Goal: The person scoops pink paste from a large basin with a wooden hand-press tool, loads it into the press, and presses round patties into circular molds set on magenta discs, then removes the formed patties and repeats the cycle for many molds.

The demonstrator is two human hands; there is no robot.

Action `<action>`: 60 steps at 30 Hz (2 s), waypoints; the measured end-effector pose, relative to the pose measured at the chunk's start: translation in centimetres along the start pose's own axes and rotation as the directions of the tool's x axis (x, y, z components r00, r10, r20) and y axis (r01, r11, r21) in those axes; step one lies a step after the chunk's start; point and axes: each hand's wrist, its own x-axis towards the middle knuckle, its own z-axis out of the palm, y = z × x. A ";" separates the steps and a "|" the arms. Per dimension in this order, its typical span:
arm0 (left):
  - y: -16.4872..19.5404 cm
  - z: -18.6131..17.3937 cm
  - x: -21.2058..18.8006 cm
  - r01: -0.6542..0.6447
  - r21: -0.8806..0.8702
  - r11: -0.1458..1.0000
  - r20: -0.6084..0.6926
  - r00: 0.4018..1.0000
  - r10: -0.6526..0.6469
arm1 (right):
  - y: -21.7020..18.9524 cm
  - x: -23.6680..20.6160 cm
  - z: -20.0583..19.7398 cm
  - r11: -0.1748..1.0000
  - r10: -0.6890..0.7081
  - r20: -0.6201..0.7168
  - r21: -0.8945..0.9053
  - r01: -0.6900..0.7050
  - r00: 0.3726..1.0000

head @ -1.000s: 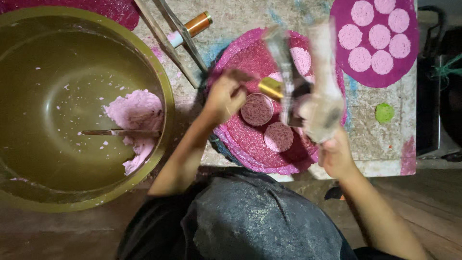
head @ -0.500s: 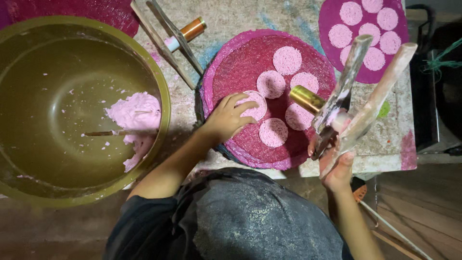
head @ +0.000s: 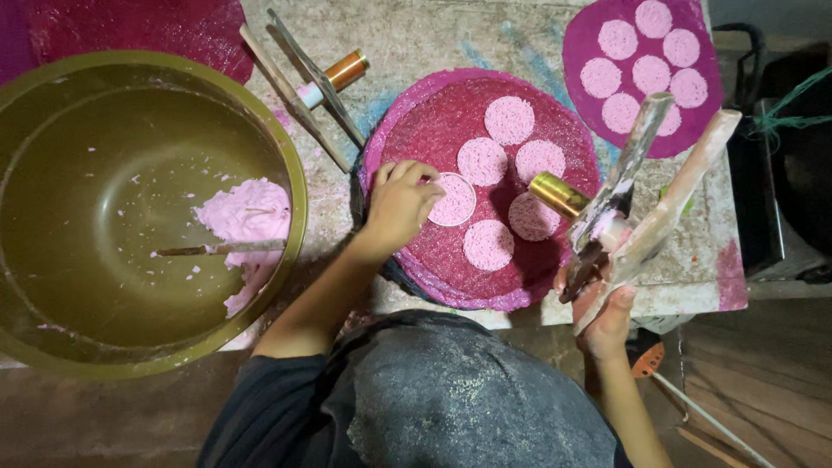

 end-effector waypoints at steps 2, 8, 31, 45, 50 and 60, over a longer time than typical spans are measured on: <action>0.0 -0.4 -0.1 -0.034 0.067 0.997 0.006 0.999 0.034 | 0.0 0.0 0.2 1.000 -0.003 0.020 0.010 0.003 1.000; 0.6 -1.2 0.5 0.030 -0.172 0.985 0.166 0.986 -0.001 | 0.5 0.1 -0.2 0.999 -0.030 -0.029 -0.019 0.030 0.999; -2.4 -2.0 0.9 0.191 -0.848 0.495 -0.158 0.800 -0.579 | 1.3 0.0 -1.2 1.000 -0.022 -0.007 0.017 0.022 1.000; 2.3 0.4 -6.8 0.071 0.047 0.996 -0.163 0.985 -0.062 | 3.3 -1.7 -1.7 0.982 0.044 0.102 0.177 -0.062 0.994; 2.2 1.7 -7.8 0.015 0.006 1.000 -0.136 0.991 -0.014 | 1.7 -2.6 -0.2 0.986 0.019 0.102 0.165 -0.036 0.995; 3.3 0.7 -6.9 -0.031 0.001 1.000 -0.085 0.996 0.031 | 2.1 -2.0 -1.4 0.996 0.060 0.212 -0.081 -0.044 0.975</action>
